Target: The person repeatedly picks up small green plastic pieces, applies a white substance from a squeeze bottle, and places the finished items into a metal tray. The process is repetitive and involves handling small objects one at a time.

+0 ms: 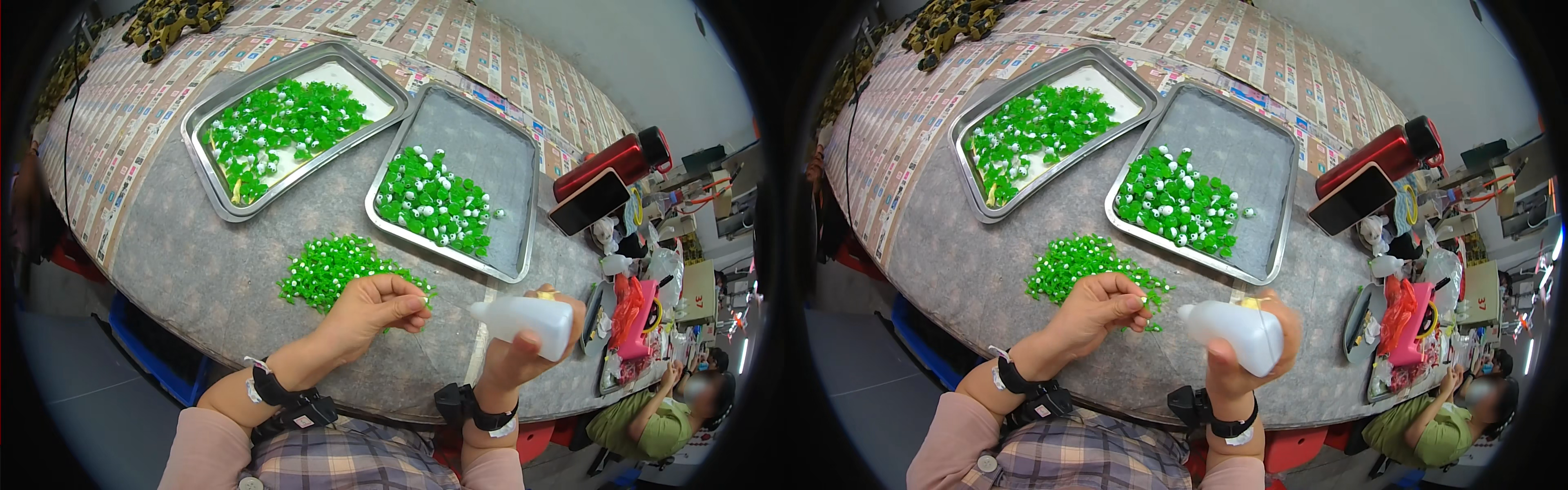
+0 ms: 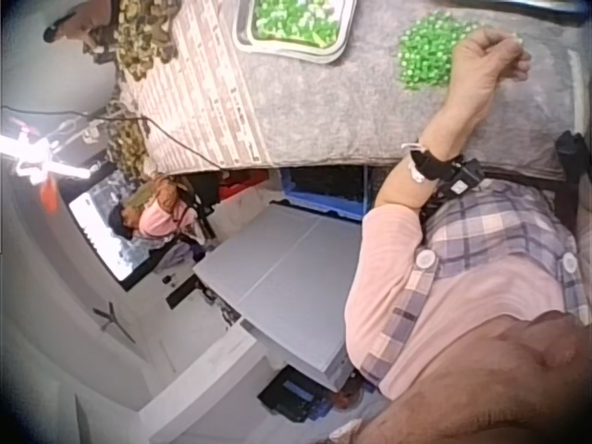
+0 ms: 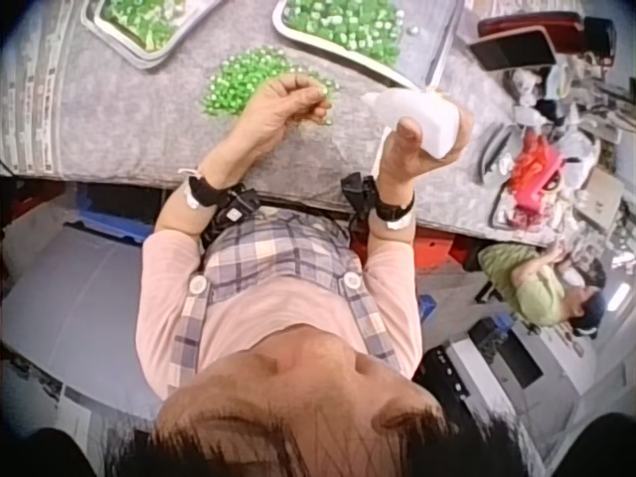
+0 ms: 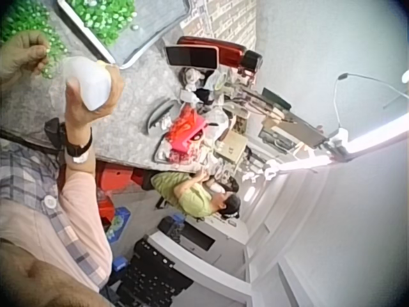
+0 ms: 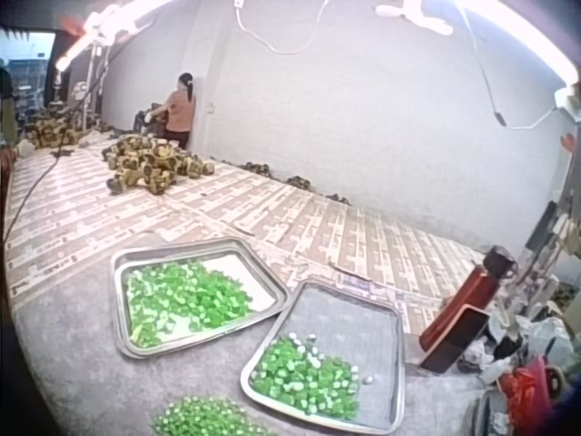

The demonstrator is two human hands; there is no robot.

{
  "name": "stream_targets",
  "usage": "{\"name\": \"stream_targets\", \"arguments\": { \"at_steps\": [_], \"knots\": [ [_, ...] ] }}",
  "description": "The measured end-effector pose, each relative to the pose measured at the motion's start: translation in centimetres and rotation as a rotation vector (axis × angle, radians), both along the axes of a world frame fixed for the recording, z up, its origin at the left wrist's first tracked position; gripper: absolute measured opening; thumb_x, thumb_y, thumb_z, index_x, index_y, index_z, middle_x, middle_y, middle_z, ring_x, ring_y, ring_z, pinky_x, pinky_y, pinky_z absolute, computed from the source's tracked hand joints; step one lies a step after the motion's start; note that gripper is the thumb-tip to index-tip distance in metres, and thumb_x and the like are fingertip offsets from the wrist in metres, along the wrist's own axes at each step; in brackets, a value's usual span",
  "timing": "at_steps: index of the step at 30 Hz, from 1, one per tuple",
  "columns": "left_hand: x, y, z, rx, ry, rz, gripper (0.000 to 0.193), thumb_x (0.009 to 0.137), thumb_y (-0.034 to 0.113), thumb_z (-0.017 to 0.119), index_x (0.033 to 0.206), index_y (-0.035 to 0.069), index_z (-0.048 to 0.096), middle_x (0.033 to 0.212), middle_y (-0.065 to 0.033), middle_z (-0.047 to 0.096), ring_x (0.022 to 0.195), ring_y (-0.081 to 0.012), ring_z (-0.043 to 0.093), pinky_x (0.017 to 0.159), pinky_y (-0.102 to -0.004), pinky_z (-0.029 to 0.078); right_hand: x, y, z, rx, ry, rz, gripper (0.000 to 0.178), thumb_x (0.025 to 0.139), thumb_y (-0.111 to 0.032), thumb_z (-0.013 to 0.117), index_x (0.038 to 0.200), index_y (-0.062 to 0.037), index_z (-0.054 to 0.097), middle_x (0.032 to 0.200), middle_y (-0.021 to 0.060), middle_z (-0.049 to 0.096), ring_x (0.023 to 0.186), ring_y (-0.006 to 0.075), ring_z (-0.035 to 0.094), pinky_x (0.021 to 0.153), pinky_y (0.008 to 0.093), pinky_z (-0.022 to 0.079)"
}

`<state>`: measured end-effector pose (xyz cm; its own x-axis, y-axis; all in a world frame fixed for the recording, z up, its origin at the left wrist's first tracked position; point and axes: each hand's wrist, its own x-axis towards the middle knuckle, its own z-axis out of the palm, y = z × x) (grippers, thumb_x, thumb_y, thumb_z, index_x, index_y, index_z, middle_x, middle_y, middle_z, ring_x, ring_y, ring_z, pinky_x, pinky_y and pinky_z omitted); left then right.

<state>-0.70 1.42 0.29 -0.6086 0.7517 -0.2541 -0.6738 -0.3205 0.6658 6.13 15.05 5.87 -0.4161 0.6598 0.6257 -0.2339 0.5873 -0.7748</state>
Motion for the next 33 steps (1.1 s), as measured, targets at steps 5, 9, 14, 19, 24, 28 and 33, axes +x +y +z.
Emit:
{"name": "stream_targets", "arguments": {
  "at_steps": [5, 9, 14, 19, 24, 28, 33],
  "knots": [
    [0.3, 0.0, 0.3, -0.062, 0.236, 0.108, 0.011, 0.077, 0.006, 0.057, 0.087, 0.000, 0.057, 0.078, -0.0041, 0.059, 0.071, -0.0082, 0.055, 0.065, -0.0202, 0.045, 0.5, 0.3, 0.2, -0.046, -0.053, 0.039, 0.064, 0.063, -0.063, 0.055, 0.075, -0.0027, 0.041, 0.071, 0.0034, 0.039, 0.063, 0.0129, 0.044, 0.066, 0.0282, 0.039],
    [0.4, 0.0, 0.4, -0.101, 0.289, 0.139, 0.011, 0.076, 0.003, 0.057, 0.087, 0.000, 0.058, 0.079, -0.0032, 0.059, 0.071, -0.0073, 0.054, 0.065, -0.0186, 0.044, 0.4, 0.2, 0.2, -0.046, -0.093, 0.082, 0.062, 0.063, -0.062, 0.056, 0.073, -0.0032, 0.040, 0.070, 0.0029, 0.038, 0.062, 0.0132, 0.043, 0.066, 0.0277, 0.038],
    [0.5, 0.0, 0.1, -0.094, 0.298, 0.152, 0.011, 0.076, 0.002, 0.056, 0.087, 0.000, 0.058, 0.079, -0.0034, 0.059, 0.072, -0.0071, 0.054, 0.065, -0.0185, 0.043, 0.1, 0.2, -0.2, -0.006, -0.096, 0.076, 0.060, 0.063, -0.060, 0.057, 0.074, -0.0026, 0.042, 0.069, 0.0024, 0.038, 0.060, 0.0133, 0.041, 0.068, 0.0285, 0.037],
    [0.4, -0.1, 0.3, -0.103, 0.313, 0.156, 0.011, 0.076, 0.002, 0.056, 0.086, 0.000, 0.058, 0.080, -0.0037, 0.059, 0.072, -0.0074, 0.054, 0.065, -0.0189, 0.044, 0.6, 1.1, -0.8, -0.066, 0.054, 0.069, 0.059, 0.062, -0.049, 0.067, 0.086, 0.0007, 0.047, 0.074, 0.0049, 0.045, 0.063, 0.0153, 0.045, 0.056, 0.0259, 0.038],
    [0.4, 0.0, 0.3, -0.107, 0.280, 0.163, 0.011, 0.077, 0.003, 0.056, 0.087, -0.001, 0.058, 0.079, -0.0053, 0.059, 0.071, -0.0086, 0.055, 0.064, -0.0195, 0.044, 1.8, 5.9, 0.7, -0.192, 0.032, 0.075, 0.043, 0.069, -0.028, 0.066, 0.089, 0.0013, 0.042, 0.079, 0.0066, 0.047, 0.070, 0.0150, 0.052, 0.058, 0.0246, 0.043],
    [0.4, -0.1, 0.3, -0.090, 0.247, 0.183, 0.011, 0.077, 0.004, 0.056, 0.086, -0.001, 0.057, 0.077, -0.0061, 0.059, 0.069, -0.0094, 0.055, 0.064, -0.0205, 0.045, 2.8, 10.3, -0.9, -0.249, -0.271, 0.142, 0.029, 0.075, -0.005, 0.057, 0.099, 0.0028, 0.042, 0.093, 0.0109, 0.052, 0.083, 0.0149, 0.053, 0.073, 0.0254, 0.042],
    [0.4, 0.2, 0.3, -0.063, 0.233, 0.171, 0.011, 0.077, 0.004, 0.056, 0.087, -0.001, 0.057, 0.075, -0.0057, 0.059, 0.068, -0.0098, 0.055, 0.063, -0.0215, 0.045, 5.7, 14.8, -6.0, -0.372, -0.433, 0.147, 0.034, 0.076, -0.003, 0.056, 0.105, 0.0049, 0.041, 0.106, 0.0164, 0.051, 0.093, 0.0166, 0.051, 0.081, 0.0270, 0.038]
  ]
}}
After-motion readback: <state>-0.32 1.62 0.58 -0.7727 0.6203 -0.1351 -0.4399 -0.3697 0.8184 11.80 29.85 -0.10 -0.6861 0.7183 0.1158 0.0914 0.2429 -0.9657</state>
